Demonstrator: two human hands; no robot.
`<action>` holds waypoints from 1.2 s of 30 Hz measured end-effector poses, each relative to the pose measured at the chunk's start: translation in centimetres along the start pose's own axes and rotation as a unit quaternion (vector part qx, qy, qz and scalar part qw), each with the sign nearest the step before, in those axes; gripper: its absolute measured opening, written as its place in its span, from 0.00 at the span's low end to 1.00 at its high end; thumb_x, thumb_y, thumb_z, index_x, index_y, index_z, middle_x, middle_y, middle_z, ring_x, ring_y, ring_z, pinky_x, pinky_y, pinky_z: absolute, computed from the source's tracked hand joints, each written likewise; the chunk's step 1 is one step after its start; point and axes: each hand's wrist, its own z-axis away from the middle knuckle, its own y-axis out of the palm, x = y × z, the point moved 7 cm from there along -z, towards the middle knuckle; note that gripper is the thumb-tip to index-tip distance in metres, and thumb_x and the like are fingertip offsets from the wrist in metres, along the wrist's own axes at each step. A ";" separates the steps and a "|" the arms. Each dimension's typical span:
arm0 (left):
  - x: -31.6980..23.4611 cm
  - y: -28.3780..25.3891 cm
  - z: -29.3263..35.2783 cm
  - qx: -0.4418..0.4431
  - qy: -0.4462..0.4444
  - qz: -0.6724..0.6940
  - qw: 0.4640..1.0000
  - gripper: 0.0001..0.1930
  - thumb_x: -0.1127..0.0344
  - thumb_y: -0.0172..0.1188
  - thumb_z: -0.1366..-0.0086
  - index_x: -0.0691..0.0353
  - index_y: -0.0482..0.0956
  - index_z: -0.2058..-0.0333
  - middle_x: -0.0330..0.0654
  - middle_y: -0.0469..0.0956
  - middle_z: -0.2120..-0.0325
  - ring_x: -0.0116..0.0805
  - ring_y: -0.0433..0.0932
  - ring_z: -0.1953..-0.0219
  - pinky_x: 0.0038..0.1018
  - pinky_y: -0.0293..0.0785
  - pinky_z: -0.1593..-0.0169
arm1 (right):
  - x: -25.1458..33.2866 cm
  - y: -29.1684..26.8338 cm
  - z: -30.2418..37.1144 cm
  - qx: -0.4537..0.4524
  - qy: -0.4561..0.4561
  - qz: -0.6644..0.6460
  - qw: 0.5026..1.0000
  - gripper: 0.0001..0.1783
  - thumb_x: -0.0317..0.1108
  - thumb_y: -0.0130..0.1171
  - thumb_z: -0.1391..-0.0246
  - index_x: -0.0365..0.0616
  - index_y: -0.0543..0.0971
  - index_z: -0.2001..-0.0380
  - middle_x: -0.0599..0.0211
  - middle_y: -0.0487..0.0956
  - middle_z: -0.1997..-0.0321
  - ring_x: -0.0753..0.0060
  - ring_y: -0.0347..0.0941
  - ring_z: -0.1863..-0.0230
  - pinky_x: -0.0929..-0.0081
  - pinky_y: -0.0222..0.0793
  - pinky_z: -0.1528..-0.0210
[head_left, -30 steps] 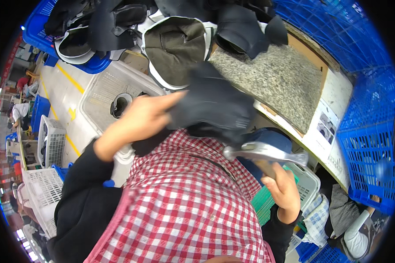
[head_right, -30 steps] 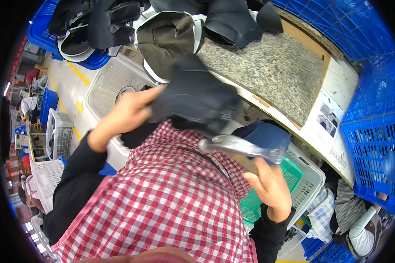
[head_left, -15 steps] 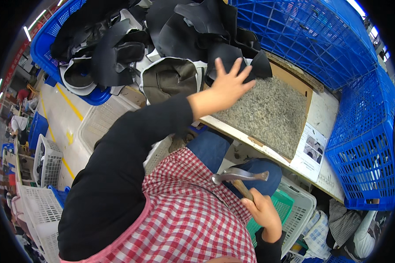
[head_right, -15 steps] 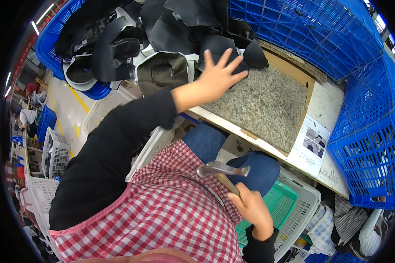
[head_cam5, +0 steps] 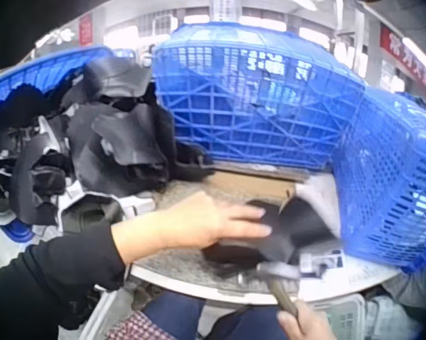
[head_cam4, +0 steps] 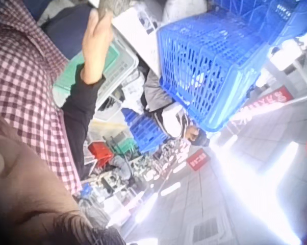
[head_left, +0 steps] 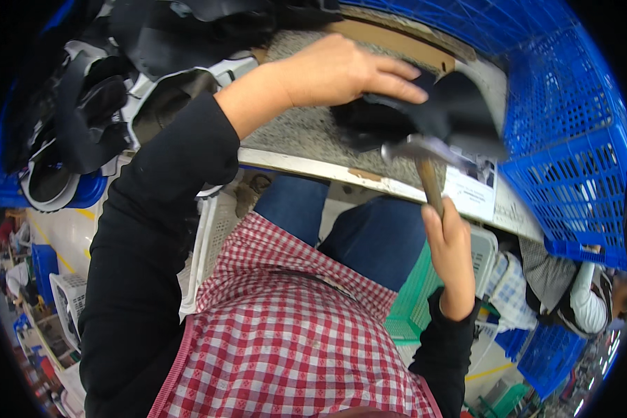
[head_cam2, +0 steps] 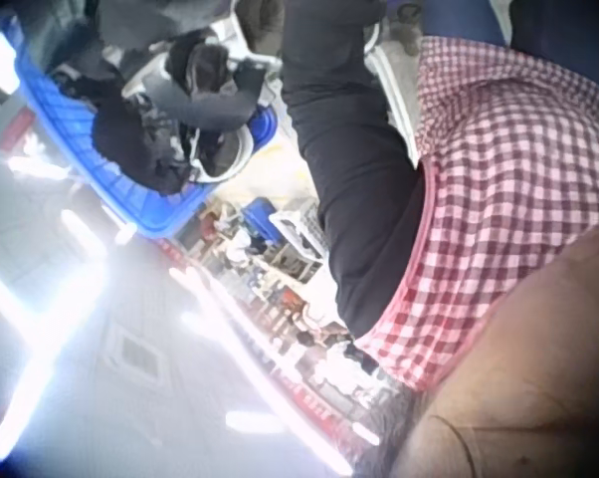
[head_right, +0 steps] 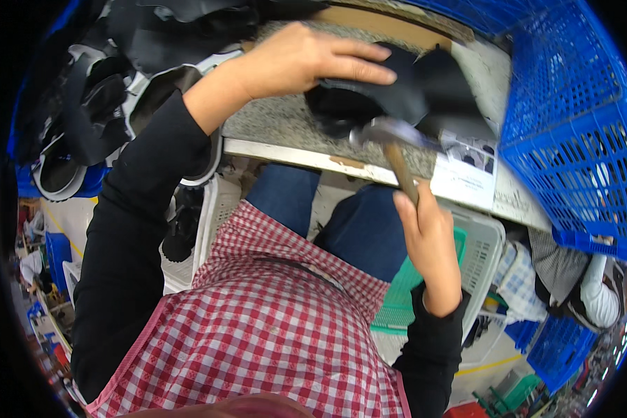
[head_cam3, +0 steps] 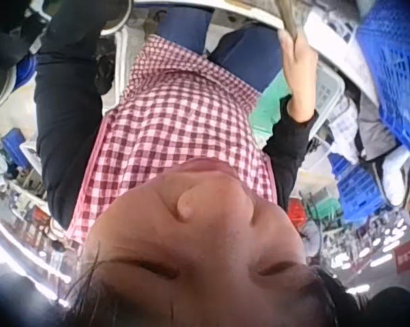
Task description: The person uses a hammer to tap and shape the upper part of a black shoe on a workbench, then uses a pointed tool to adjust the shoe's interior and edges. The person repeatedly picks up and repositions shoe parts while working.
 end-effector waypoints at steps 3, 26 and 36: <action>-1.2 2.5 -0.2 -0.013 0.001 -0.025 1.000 0.36 0.75 0.55 0.37 0.21 0.73 0.36 0.34 0.78 0.38 0.42 0.86 0.53 0.36 0.85 0.56 | -1.4 0.7 -1.0 -0.035 0.006 0.129 0.991 0.16 0.41 0.57 0.30 0.37 0.73 0.55 0.40 0.78 0.76 0.31 0.77 0.70 0.48 0.70 0.71; 2.5 7.9 -9.5 0.095 -0.032 0.062 0.993 0.06 0.70 0.62 0.47 0.64 0.87 0.74 0.56 0.84 0.73 0.57 0.84 0.68 0.46 0.79 0.62 | 0.2 0.2 -5.8 -0.036 -0.028 0.218 0.975 0.18 0.45 0.54 0.29 0.38 0.72 0.59 0.43 0.80 0.76 0.33 0.79 0.70 0.46 0.72 0.70; 3.5 8.3 -10.3 0.142 -0.042 0.116 0.982 0.07 0.69 0.62 0.48 0.64 0.87 0.74 0.56 0.84 0.73 0.58 0.83 0.68 0.47 0.77 0.63 | -0.2 1.1 -6.5 -0.019 -0.052 0.257 0.965 0.17 0.44 0.56 0.30 0.39 0.71 0.61 0.42 0.79 0.78 0.34 0.79 0.72 0.44 0.73 0.71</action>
